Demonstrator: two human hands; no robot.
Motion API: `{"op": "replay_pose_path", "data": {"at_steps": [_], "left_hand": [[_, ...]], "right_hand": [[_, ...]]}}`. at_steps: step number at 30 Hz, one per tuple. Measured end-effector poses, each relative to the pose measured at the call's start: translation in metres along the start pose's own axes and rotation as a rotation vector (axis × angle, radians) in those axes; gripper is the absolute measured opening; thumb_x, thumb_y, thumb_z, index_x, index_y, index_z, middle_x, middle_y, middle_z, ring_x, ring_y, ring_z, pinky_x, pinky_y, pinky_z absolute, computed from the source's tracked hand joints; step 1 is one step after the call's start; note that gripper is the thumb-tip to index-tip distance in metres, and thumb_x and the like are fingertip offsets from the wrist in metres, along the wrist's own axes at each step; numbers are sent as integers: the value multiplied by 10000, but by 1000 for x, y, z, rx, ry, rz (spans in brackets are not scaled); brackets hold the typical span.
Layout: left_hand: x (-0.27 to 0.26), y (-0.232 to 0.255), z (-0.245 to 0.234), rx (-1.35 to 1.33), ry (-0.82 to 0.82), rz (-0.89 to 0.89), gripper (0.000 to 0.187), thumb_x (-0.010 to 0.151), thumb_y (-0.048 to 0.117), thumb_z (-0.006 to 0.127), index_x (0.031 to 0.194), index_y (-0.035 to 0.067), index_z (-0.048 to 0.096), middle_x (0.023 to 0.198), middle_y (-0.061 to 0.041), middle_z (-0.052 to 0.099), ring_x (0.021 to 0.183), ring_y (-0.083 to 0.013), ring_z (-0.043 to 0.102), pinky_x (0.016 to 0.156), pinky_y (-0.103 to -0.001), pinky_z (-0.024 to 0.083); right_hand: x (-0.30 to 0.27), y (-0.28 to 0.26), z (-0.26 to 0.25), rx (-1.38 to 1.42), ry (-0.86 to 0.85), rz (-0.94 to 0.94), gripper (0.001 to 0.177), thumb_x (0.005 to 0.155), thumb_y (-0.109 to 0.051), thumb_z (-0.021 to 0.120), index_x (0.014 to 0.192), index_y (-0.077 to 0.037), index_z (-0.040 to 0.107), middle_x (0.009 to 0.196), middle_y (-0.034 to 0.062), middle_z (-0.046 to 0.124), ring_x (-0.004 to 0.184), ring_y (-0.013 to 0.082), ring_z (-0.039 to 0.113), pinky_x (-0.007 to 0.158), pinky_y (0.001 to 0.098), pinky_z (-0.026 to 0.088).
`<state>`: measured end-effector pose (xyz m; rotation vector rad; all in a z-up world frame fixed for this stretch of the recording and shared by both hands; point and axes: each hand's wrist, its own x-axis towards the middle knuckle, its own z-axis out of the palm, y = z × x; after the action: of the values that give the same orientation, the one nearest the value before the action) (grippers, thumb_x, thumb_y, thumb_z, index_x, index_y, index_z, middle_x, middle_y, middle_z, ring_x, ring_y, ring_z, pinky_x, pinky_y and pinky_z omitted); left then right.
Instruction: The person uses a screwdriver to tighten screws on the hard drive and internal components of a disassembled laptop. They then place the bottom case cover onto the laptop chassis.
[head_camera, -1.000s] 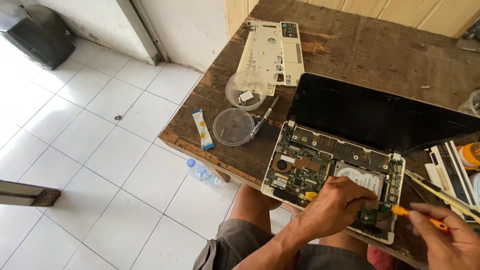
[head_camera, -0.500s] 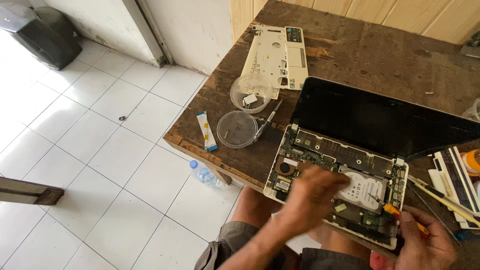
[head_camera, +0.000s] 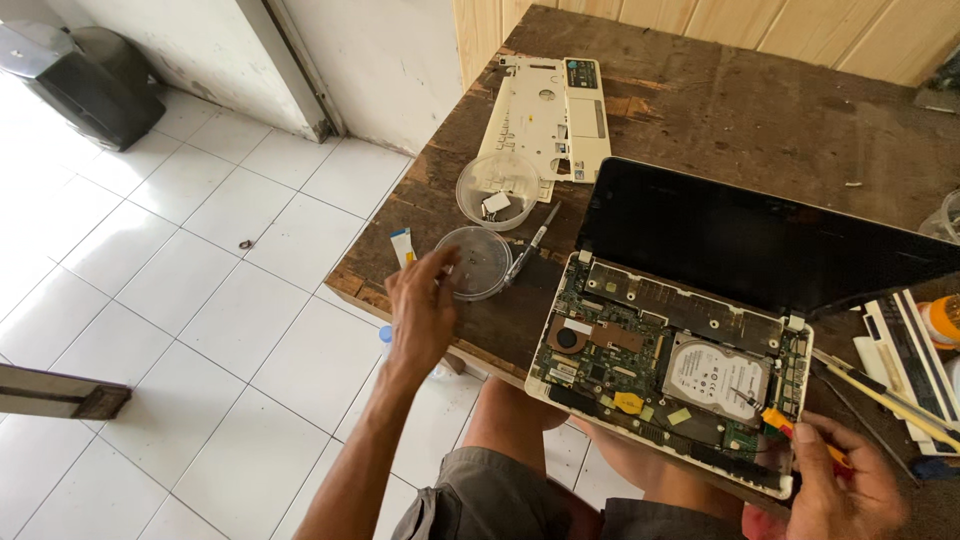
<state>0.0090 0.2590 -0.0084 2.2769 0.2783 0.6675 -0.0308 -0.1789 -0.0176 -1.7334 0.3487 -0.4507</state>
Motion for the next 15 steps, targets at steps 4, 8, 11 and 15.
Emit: {"op": "replay_pose_path", "data": {"at_steps": [4,8,11,15], "left_hand": [[1,-11,-8,36,118,-32,443,1060,0,621,1452,184,715,1250,18,848,1059,-196,652,1068,-499,367],[0,-13,-13,29,66,-88,493,990,10,636,1432,224,674,1239,74,856,1145,-228,656,1068,-522,371],[0,-12,-10,34,29,-72,462,1045,64,633,1473,237,639,1273,69,851,1150,-224,643,1080,-524,366],[1,-9,-7,23,-20,-73,624,971,-52,555,1526,230,594,1322,58,837,1204,-236,612,1090,-515,348]], "right_hand": [[1,7,-2,14,11,24,143,1256,-112,708,1374,-38,741,975,176,712,749,229,715,603,324,589],[8,26,-5,52,3,-29,149,1243,-61,723,1377,5,732,1026,203,724,758,243,718,701,303,624],[7,23,-5,45,6,-45,142,1244,-64,724,1369,1,739,1034,199,727,750,240,713,697,299,622],[9,26,-6,-8,13,-75,120,1244,-69,740,1353,-24,760,952,148,692,753,198,690,716,264,589]]}}
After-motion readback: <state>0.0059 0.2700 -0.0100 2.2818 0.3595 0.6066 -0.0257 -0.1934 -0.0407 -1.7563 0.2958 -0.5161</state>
